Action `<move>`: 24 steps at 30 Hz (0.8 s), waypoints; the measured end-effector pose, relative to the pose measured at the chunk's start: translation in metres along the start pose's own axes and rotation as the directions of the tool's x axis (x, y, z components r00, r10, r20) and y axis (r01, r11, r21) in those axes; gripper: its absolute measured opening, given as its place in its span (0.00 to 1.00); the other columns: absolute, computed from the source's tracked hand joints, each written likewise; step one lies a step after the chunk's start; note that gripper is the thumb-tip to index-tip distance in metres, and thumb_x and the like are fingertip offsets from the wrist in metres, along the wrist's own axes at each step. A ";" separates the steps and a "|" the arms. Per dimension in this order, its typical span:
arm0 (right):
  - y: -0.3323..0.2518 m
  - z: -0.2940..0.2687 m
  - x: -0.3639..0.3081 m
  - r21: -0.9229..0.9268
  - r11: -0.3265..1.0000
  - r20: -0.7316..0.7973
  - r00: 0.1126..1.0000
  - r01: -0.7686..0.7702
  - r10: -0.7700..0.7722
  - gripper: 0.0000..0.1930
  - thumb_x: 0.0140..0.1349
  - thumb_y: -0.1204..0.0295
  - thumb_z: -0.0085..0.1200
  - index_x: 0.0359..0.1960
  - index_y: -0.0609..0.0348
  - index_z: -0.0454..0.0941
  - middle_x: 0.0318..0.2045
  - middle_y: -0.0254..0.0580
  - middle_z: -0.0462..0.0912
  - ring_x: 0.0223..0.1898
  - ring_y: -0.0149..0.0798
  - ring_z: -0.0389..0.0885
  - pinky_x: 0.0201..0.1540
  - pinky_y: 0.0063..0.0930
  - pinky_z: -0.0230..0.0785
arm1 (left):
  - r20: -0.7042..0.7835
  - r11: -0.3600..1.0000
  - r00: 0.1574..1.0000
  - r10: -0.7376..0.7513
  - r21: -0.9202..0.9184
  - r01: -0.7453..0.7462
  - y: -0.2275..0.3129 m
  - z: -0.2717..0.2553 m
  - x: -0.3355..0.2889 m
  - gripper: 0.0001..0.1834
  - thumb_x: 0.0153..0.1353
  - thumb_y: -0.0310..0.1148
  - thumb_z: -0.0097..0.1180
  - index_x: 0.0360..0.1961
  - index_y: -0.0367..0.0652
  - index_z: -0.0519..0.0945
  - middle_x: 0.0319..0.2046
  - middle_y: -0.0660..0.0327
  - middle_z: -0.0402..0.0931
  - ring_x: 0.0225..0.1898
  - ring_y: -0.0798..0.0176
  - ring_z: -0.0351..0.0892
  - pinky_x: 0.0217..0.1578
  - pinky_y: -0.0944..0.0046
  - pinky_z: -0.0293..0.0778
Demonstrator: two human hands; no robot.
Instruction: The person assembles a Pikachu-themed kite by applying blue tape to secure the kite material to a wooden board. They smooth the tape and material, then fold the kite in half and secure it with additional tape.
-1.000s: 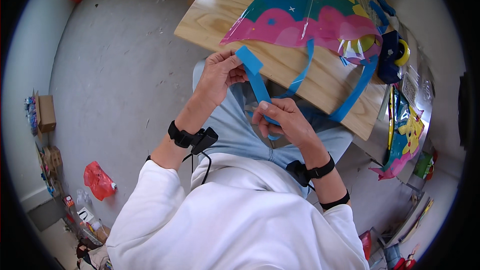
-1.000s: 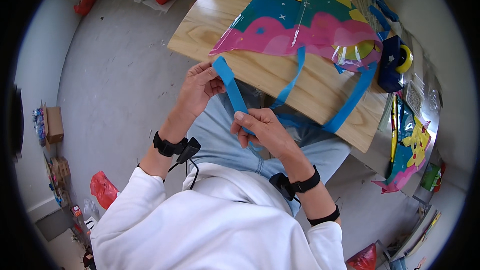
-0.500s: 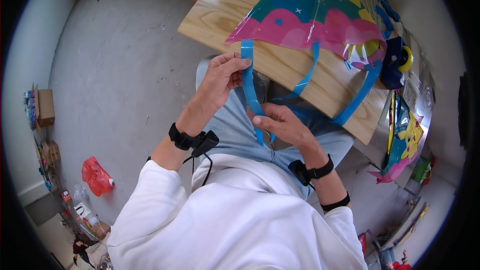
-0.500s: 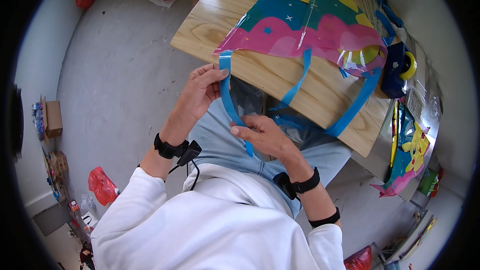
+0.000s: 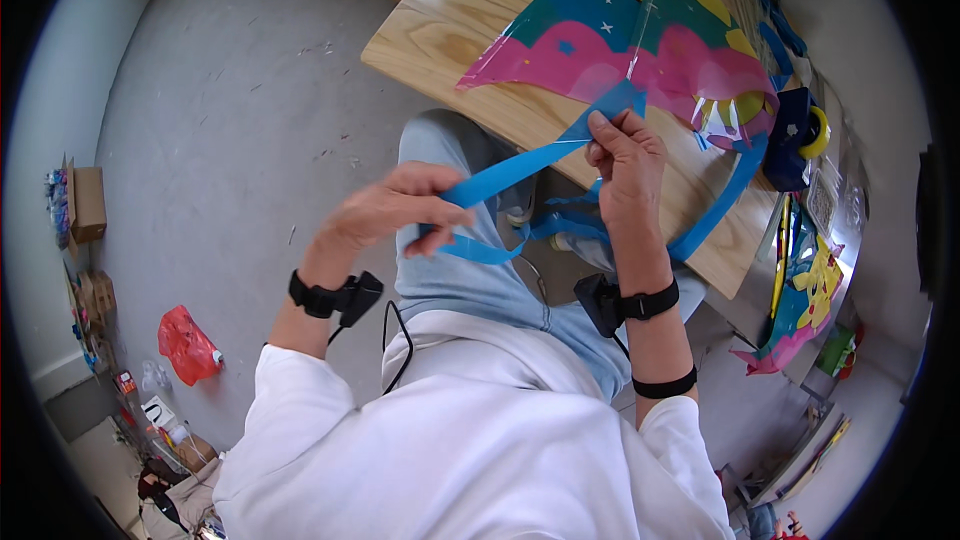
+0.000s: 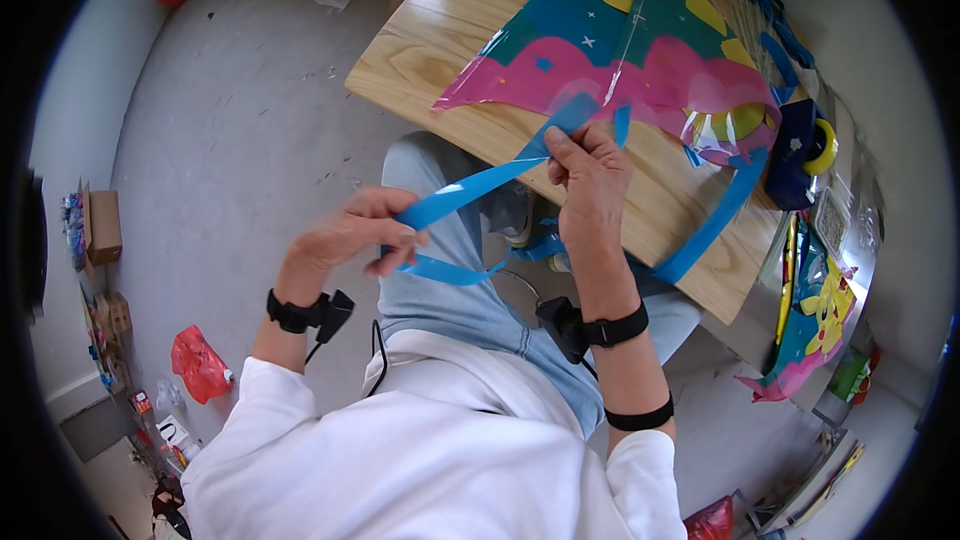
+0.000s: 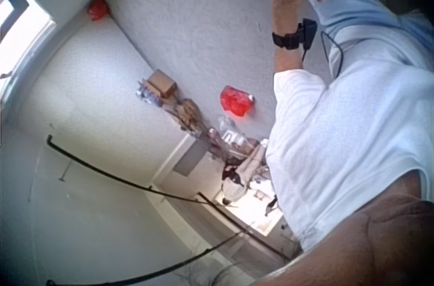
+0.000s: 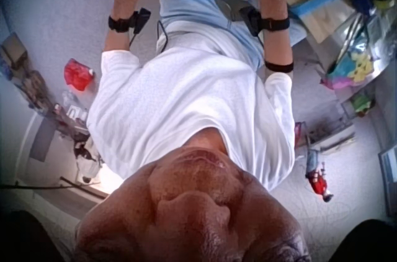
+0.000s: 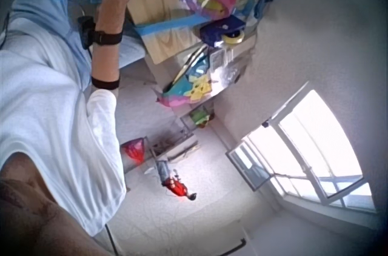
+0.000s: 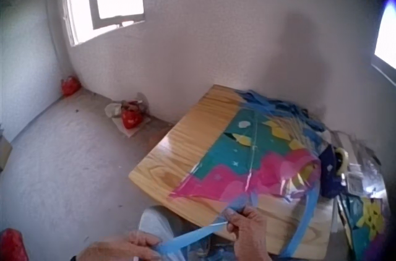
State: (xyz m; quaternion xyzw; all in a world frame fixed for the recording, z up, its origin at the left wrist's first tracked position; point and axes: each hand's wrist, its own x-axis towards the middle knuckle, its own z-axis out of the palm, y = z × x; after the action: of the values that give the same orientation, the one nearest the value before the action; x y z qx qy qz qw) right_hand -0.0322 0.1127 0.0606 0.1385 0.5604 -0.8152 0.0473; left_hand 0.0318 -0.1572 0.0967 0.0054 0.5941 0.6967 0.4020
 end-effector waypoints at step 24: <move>0.068 0.047 0.031 -0.264 0.948 0.137 0.965 -0.180 0.222 0.06 0.64 0.74 0.59 0.29 0.61 0.79 0.21 0.34 0.81 0.19 0.23 0.76 0.23 0.18 0.67 | -0.459 0.956 0.868 0.188 -0.119 -0.270 -0.042 -0.020 0.098 0.06 0.65 0.27 0.60 0.35 0.35 0.77 0.27 0.57 0.80 0.27 0.67 0.80 0.29 0.66 0.77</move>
State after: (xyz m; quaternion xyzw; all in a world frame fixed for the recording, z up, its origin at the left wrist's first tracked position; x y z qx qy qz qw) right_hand -0.0543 0.0468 0.0067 0.1200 0.6352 -0.7380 0.1937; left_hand -0.0217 -0.1195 0.0097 -0.1184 0.5999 0.7729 0.1695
